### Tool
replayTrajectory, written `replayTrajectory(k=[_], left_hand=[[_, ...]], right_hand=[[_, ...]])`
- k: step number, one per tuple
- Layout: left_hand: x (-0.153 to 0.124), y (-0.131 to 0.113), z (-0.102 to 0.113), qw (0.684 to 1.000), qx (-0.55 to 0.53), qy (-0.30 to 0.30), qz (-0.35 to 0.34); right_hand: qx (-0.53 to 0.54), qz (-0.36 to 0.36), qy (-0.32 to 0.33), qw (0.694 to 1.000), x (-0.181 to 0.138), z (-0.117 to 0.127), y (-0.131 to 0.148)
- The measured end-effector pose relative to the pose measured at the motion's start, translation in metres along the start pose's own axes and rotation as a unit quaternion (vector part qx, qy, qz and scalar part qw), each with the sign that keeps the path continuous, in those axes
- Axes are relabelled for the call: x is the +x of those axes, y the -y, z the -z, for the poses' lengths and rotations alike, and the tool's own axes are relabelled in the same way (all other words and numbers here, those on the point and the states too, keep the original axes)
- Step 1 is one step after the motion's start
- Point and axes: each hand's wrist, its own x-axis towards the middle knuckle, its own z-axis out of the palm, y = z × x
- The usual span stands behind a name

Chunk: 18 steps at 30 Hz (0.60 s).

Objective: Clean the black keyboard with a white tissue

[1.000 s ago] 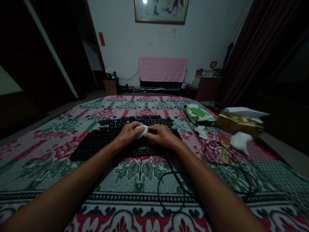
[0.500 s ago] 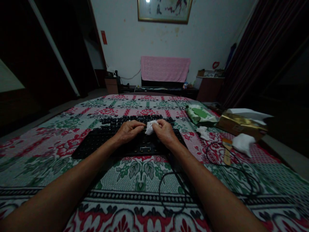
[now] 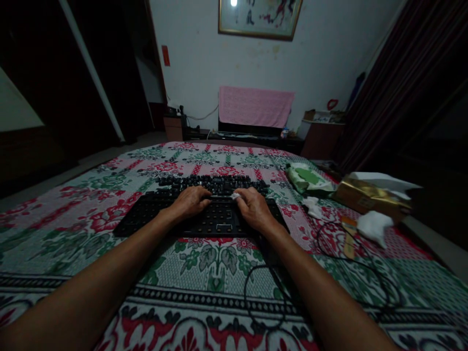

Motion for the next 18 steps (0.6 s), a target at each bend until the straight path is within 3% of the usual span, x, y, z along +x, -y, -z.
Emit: replayTrajectory(k=[6,10,18], left_hand=[[0.002,0.008,0.008,0.999,-0.035,0.02,-0.009],[0.002,0.009,0.007,0.999,-0.037,0.019,-0.007],[0.003,0.009,0.006,0.999,-0.025,0.022,-0.007]], right_hand=[[-0.038,0.006,0.048,0.998,0.013,-0.001,0.005],[-0.049,0.031,0.067,0.996,0.026,-0.015,0.016],[-0.173,0.078,0.116,0.975,0.034,-0.036,0.045]])
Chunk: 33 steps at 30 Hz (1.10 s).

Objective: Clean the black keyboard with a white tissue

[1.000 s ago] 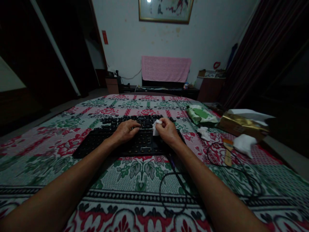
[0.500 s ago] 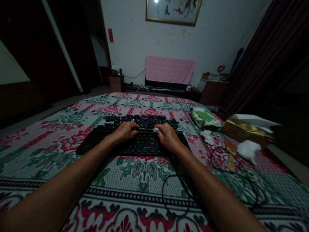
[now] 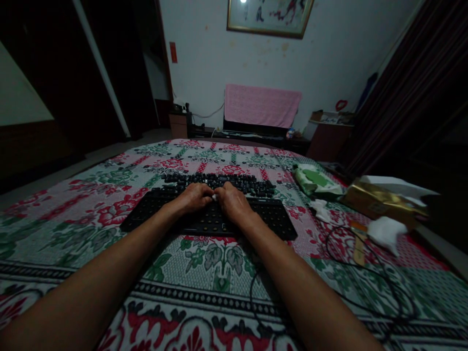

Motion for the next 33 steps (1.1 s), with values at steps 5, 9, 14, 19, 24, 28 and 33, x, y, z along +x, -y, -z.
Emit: replayTrajectory(k=[5,9,14,19,24,28,33], left_hand=[[0.0,0.0,0.0,1.0,-0.01,0.005,-0.001],[0.0,0.001,0.0,1.0,-0.011,0.008,0.003],[0.001,0.002,-0.003,1.0,-0.008,0.001,0.008],[0.002,0.003,-0.005,1.0,-0.012,0.001,0.009],[0.001,0.002,-0.004,1.0,-0.003,-0.001,0.014],[0.0,0.0,-0.002,1.0,0.004,-0.001,0.009],[0.0,-0.001,-0.002,1.0,0.015,0.005,0.012]], right_hand=[[-0.044,-0.01,0.025,0.999,-0.002,0.005,0.004],[-0.04,-0.019,0.025,0.999,-0.007,0.006,-0.003],[-0.039,-0.026,0.031,0.998,-0.012,0.009,-0.019],[-0.034,-0.025,0.032,0.999,-0.016,0.009,-0.035],[-0.034,-0.026,0.018,0.999,-0.021,0.008,-0.037],[-0.041,-0.035,0.018,0.998,-0.022,0.011,-0.039],[0.036,-0.039,-0.007,0.999,-0.023,0.013,-0.055]])
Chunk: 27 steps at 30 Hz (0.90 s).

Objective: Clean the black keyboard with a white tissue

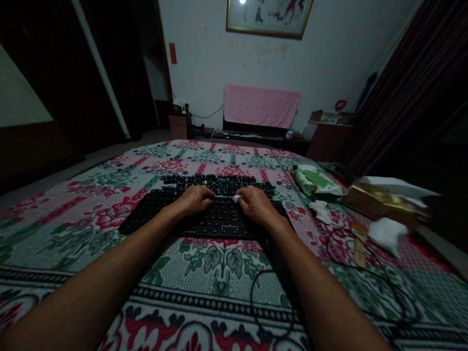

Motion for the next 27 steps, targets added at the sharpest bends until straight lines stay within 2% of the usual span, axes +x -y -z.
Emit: replayTrajectory(k=[3,5,13,18,23,27], left_hand=[[0.001,0.0,-0.001,1.0,0.006,0.004,-0.004],[0.001,0.001,-0.002,1.0,0.01,0.006,-0.003],[0.0,-0.001,-0.002,1.0,0.013,0.002,0.002],[0.0,-0.001,-0.003,1.0,0.013,0.003,0.005],[0.0,-0.001,-0.002,1.0,0.009,0.005,-0.001],[0.001,0.0,-0.003,1.0,0.01,0.002,-0.002]], right_hand=[[0.032,-0.04,-0.048,0.998,-0.001,-0.001,-0.008],[0.032,-0.046,-0.052,0.997,-0.002,-0.003,-0.008],[-0.07,-0.025,0.001,0.997,-0.003,-0.006,0.009],[-0.056,-0.002,0.042,0.998,-0.004,0.001,0.005],[-0.028,0.004,0.025,0.999,-0.005,0.002,0.003],[-0.046,0.017,0.038,0.998,-0.008,0.005,0.008]])
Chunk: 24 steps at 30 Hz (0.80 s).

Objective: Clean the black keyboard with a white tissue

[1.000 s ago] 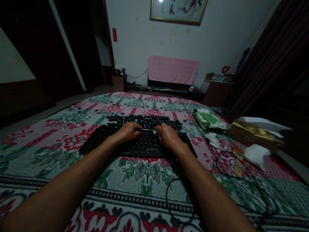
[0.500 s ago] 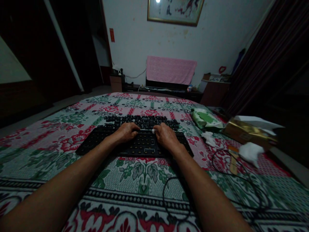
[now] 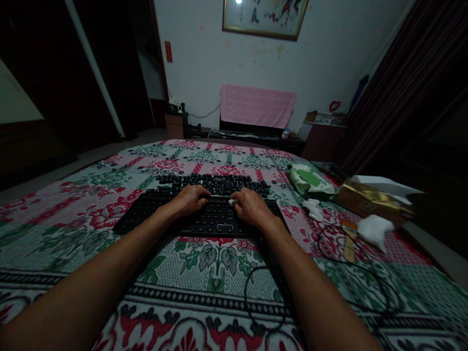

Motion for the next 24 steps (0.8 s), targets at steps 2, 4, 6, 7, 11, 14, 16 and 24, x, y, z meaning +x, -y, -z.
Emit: replayTrajectory(k=[2,4,6,7,11,14,16,24], left_hand=[[0.0,0.0,0.0,1.0,0.001,0.002,0.002],[0.0,0.001,-0.001,1.0,-0.004,0.0,0.003],[0.0,0.001,-0.001,1.0,-0.009,-0.005,0.002],[0.0,0.001,-0.001,1.0,-0.011,-0.007,0.002],[0.0,0.001,-0.001,1.0,-0.002,-0.004,0.004],[0.0,0.0,-0.001,1.0,0.001,-0.002,0.006],[0.0,0.0,-0.001,1.0,-0.001,-0.003,0.008],[-0.001,0.0,-0.001,1.0,-0.008,-0.002,0.003]], right_hand=[[-0.01,0.008,0.009,1.0,-0.002,0.004,0.003],[-0.006,0.015,0.017,1.0,-0.003,0.007,0.004],[0.01,0.014,0.017,1.0,-0.004,0.008,0.005],[0.019,0.011,0.011,1.0,-0.004,0.007,0.005],[0.029,0.002,-0.02,0.999,-0.004,0.001,0.004],[0.023,-0.002,-0.017,1.0,-0.004,-0.002,0.005],[0.018,-0.005,-0.012,1.0,-0.004,-0.001,0.007],[0.048,-0.007,0.015,0.999,-0.006,0.009,0.011]])
